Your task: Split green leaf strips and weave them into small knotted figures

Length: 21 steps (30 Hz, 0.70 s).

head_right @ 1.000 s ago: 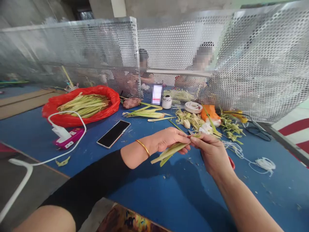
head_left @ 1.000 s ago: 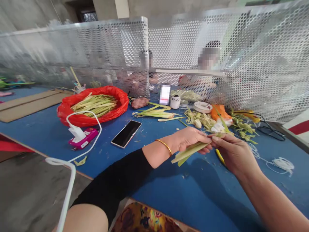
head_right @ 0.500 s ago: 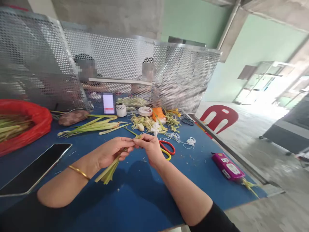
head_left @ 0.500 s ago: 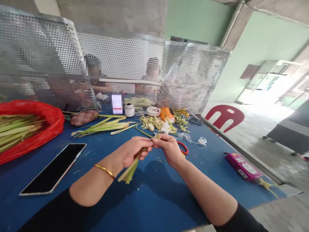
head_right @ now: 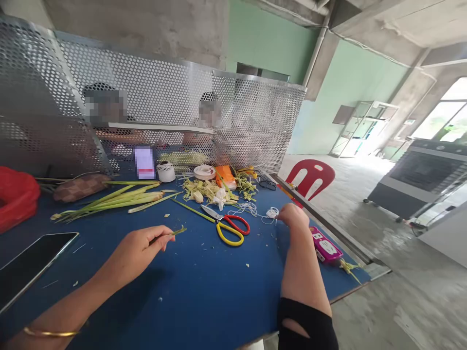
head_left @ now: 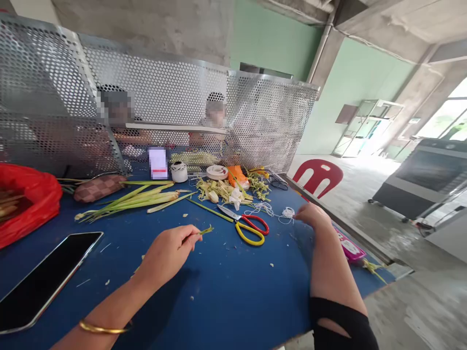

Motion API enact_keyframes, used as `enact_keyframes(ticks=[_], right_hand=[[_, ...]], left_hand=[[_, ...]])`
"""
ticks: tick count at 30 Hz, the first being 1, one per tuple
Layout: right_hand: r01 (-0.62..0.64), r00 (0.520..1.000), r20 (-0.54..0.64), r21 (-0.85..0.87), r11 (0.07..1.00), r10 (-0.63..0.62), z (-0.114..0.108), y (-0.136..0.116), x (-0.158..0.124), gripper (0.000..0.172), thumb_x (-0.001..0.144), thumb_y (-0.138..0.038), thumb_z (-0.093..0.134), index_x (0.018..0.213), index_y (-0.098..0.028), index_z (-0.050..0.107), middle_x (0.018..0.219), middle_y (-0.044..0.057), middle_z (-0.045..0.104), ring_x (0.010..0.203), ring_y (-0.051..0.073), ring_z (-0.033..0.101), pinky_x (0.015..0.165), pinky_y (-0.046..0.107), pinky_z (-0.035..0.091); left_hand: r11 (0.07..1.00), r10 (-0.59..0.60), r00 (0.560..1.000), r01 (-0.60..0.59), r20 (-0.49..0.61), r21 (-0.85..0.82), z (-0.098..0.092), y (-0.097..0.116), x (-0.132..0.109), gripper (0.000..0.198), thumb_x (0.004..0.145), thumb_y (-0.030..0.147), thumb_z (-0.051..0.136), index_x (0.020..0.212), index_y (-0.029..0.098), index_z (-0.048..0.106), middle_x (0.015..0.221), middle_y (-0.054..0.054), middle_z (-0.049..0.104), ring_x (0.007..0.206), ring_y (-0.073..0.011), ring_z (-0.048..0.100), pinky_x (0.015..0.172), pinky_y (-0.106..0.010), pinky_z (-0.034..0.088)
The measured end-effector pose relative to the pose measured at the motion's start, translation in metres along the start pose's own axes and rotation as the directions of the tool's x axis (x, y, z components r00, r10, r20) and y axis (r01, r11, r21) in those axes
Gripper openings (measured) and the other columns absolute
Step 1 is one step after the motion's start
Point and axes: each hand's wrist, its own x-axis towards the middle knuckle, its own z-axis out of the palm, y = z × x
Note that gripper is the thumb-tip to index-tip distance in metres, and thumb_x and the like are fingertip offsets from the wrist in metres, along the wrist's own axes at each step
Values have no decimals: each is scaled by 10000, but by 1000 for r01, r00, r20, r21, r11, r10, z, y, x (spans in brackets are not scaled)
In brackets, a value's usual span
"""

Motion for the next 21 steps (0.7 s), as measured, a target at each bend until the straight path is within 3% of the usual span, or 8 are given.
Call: enact_keyframes(ticks=[3,5,9,13,16,21], right_hand=[[-78,973,202,-176,981,114,13,6,-2,156,838,-279,661,907,-139,662,897,36,669,788,164,636,717,325,529],[-80,951,271,-247,966,148,22,3,-2,125,769,-238,728,745,-134,662,747,14,659,723,161,629,690,308,517],[-72,947,284,-269,960,151,31,-4,-1,161,887,-303,599,916,-150,640,924,27,653,798,147,622,717,312,522],[-70,975,198,-143,987,98,27,-11,-1,165,836,-227,599,688,-162,565,731,27,644,676,140,604,602,248,456],[-52,988,146,43,998,45,24,-17,-1,173,816,-236,523,653,-198,479,639,6,622,532,117,564,498,233,392],[-21,982,184,335,942,-44,25,-30,-5,207,761,-350,563,642,-215,458,504,-41,510,424,95,443,429,231,339]], left_hand=[[996,-35,999,36,5,-78,4,-8,6,235,806,380,491,701,224,631,646,21,624,562,-142,504,560,-226,327],[987,-72,997,73,12,-141,3,-11,8,240,799,374,498,659,208,601,667,21,626,522,-123,463,545,-225,324],[965,-103,993,112,49,-239,0,-12,9,221,809,343,475,710,197,609,642,33,590,493,-105,420,533,-219,331],[955,-92,993,109,72,-276,2,-14,9,246,820,387,498,778,188,635,632,38,551,494,-95,417,510,-212,323],[936,-76,993,100,85,-339,5,-14,14,287,814,435,514,770,180,640,645,26,565,492,-91,439,488,-210,326],[919,-4,978,85,207,-386,15,19,40,278,822,409,505,811,180,663,518,27,547,479,-109,480,455,-202,329]])
